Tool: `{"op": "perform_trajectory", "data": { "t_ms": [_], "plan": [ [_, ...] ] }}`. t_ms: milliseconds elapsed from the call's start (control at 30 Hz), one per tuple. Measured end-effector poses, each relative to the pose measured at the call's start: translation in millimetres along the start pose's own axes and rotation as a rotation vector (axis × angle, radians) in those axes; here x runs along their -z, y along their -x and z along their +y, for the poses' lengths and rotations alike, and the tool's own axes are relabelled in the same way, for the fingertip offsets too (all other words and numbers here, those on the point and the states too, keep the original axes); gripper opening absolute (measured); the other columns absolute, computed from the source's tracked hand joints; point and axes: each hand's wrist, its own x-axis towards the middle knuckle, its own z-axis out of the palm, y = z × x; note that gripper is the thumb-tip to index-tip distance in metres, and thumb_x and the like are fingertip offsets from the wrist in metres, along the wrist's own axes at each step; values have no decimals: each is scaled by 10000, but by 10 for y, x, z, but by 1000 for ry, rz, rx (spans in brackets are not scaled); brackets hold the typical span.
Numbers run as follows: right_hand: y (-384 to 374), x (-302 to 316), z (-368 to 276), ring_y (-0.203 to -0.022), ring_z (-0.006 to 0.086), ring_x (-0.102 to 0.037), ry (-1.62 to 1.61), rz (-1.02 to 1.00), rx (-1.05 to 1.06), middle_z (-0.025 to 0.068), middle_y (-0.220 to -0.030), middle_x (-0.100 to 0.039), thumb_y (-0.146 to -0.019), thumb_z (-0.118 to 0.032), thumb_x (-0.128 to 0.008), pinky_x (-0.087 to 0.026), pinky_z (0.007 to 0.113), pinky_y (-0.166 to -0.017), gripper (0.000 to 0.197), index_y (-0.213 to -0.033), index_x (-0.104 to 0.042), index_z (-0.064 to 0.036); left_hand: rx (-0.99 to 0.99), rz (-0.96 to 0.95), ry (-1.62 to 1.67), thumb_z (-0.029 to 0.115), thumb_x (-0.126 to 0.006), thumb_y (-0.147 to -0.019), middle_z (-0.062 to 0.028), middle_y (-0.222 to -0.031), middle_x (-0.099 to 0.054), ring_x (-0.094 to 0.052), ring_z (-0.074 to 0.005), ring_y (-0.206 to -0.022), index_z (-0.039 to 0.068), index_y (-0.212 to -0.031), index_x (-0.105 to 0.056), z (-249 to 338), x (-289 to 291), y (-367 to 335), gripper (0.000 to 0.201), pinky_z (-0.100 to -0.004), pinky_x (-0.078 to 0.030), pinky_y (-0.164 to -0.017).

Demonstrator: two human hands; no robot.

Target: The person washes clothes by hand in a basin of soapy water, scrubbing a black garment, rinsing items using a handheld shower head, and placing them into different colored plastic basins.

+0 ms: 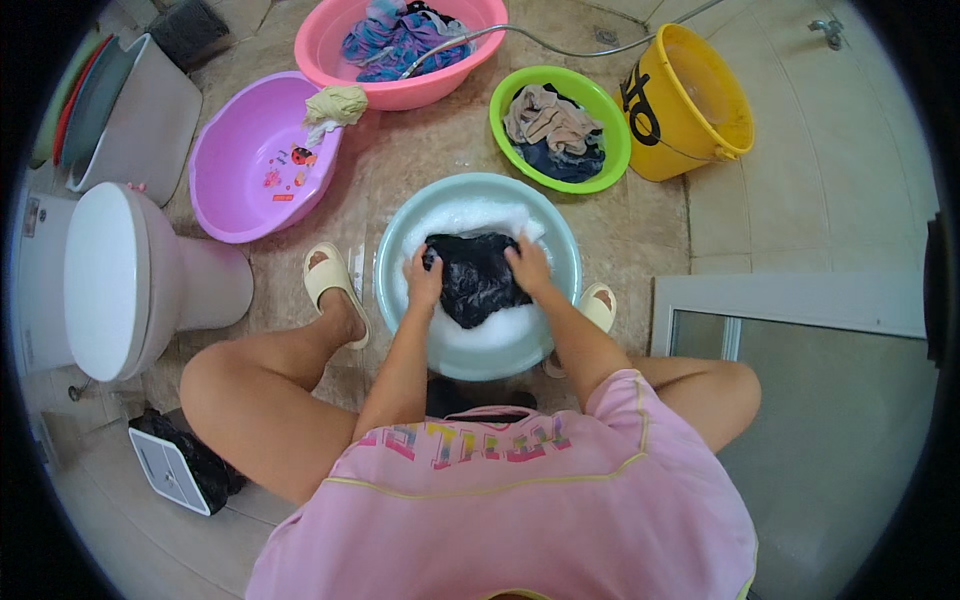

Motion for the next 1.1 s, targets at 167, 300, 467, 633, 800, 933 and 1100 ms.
{"op": "perform_trajectory", "data": {
  "t_ms": [167, 300, 467, 633, 800, 933, 1100],
  "plan": [
    [302, -421, -256, -1118, 319, -355, 477, -384, 598, 153, -1169, -414, -752, -294, -518, -282, 552, -855, 319, -1033, -547, -144, 17, -232, -208, 457, -554, -721, -319, -1311, -102, -80, -439, -1233, 276, -1309, -233, -42, -138, 93, 694, -496, -122, -986],
    [76, -552, -96, -1080, 304, -417, 90, -123, 432, 125, -1125, -498, -766, -246, -470, -281, 389, -938, 315, -1014, -557, -73, 6, -234, -260, 443, -540, -737, -233, -1334, -172, -154, -387, -1233, 245, -1313, -232, -370, -37, 29, 682, -469, -152, -991],
    [-292, -698, -24, -1050, 322, -448, 80, -422, -86, 230, -1125, -468, -760, -252, -455, -339, 389, -892, 376, -1014, -517, 19, 550, -285, 831, 429, -508, -778, -160, -1298, -291, -233, -314, -1214, 222, -1300, -259, -252, -458, -39, 614, -413, -200, -987],
    [815, 70, -1217, -641, 313, -569, -103, -334, 784, 149, -678, -565, -741, -276, -513, -461, 396, -588, 225, -739, -550, -54, 429, -470, 1101, 490, -438, -809, -94, -1206, -416, -384, -211, -1113, 114, -1240, -339, -770, -697, -179, 580, -315, -290, -951],
    [12, 173, -679, -629, 341, -567, -2, -29, -243, 184, -673, -579, -736, -303, -506, -455, 411, -604, 270, -727, -583, -44, 476, -451, 885, 333, -439, -829, -102, -1015, -500, -474, -196, -951, 75, -1081, -452, 292, -654, 399, 362, -324, -391, -822],
    [428, 39, -899, -665, 328, -570, -43, -113, 122, 162, -710, -590, -752, -311, -476, -449, 382, -620, 265, -732, -602, -78, 758, -504, 1154, 212, -448, -825, -70, -832, -555, -538, -184, -769, 56, -867, -539, 86, -519, 236, 185, -321, -451, -703],
    [590, -83, -999, -679, 325, -560, -149, -232, 346, 136, -705, -589, -722, -295, -519, -444, 389, -600, 234, -744, -587, -71, 724, -470, 1139, 243, -458, -817, -59, -806, -566, -549, -187, -749, 58, -842, -546, 245, -467, 269, 206, -329, -470, -672]
  ]
}}
